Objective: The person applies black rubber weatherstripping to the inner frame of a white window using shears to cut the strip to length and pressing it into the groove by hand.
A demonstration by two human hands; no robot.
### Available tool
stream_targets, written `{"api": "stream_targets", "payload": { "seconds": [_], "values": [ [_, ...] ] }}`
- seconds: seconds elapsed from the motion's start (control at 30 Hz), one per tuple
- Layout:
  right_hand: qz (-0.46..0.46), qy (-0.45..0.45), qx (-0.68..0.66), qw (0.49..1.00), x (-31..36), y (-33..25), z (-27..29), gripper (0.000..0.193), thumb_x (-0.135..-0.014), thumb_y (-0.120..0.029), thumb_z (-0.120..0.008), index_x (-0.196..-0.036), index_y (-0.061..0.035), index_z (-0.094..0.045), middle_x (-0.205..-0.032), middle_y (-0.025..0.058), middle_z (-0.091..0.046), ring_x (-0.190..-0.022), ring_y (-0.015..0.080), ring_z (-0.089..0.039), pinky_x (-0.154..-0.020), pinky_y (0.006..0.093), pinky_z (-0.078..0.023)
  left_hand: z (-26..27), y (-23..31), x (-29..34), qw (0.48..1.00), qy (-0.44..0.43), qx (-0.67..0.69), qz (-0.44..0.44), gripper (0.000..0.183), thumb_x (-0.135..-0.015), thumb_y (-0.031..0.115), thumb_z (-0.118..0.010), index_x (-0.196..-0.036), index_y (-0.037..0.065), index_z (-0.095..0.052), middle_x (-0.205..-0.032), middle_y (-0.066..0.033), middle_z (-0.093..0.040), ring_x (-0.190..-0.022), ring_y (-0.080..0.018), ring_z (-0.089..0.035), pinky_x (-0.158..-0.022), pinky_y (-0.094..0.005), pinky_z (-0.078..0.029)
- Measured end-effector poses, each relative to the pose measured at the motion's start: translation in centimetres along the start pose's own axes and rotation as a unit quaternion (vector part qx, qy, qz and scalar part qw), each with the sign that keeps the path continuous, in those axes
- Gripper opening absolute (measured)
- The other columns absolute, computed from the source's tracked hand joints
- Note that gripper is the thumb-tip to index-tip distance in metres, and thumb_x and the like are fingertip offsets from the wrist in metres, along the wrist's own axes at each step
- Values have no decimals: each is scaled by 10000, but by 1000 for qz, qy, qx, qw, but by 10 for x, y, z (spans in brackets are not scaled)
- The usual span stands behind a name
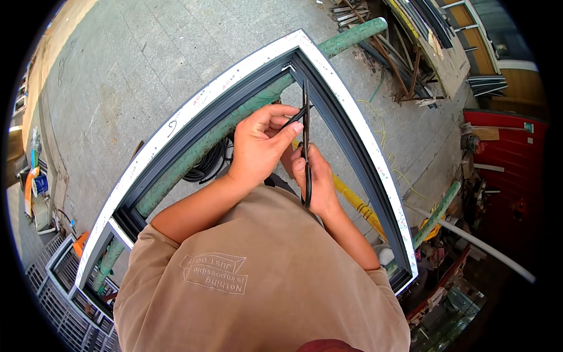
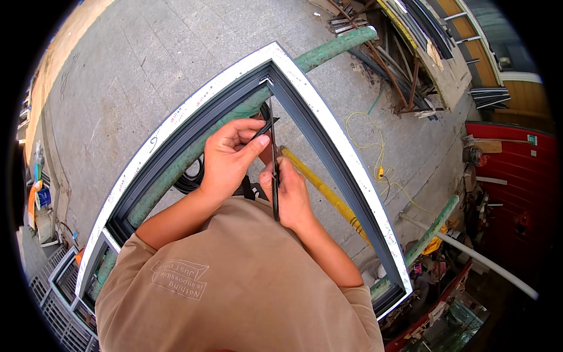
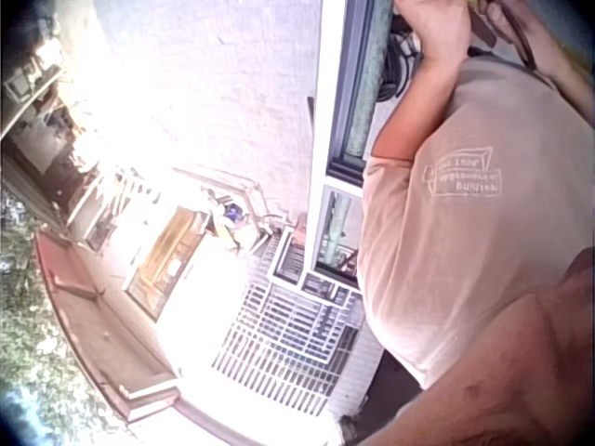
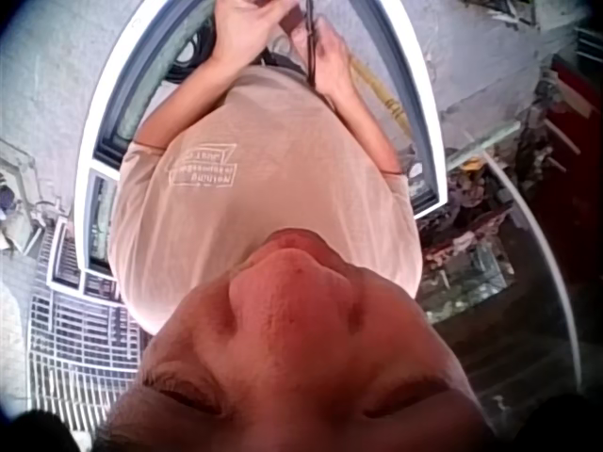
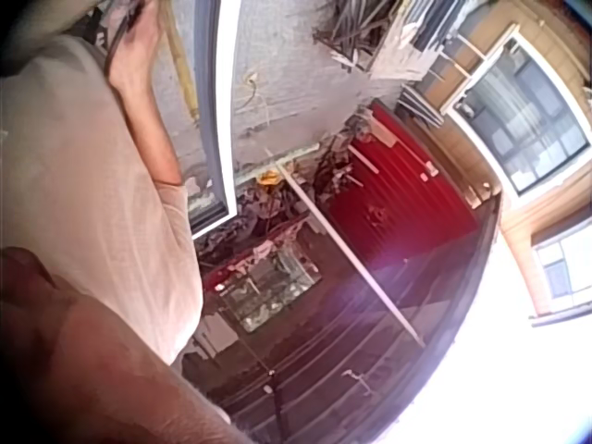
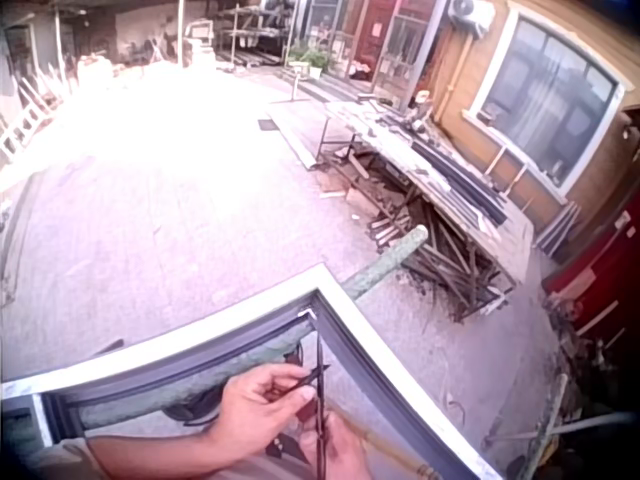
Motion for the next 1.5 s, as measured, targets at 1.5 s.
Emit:
{"api": "stream_targets", "payload": {
  "seconds": [1.5],
  "values": [
    [8, 26, -5, 1000, 10, 13, -3, 382, -1083, -366, -733, -1021, -17, -591, -762, 116, -638, -686, 220, -608, -661, 401, -510, -10, -8, 7, 1000, 2, 20, 12, 241, -1033, -2, -768, -1263, -29, -700, -1005, -89, -790, -878, -115, -746, -797, -292, -625]
  ]
}}
Point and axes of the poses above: each hand's wrist, its own x-axis away from the middle knuckle, its own z-axis out of the back of the hand, y = z × x, the point moved 3 cm from there along -x, towards the middle knuckle
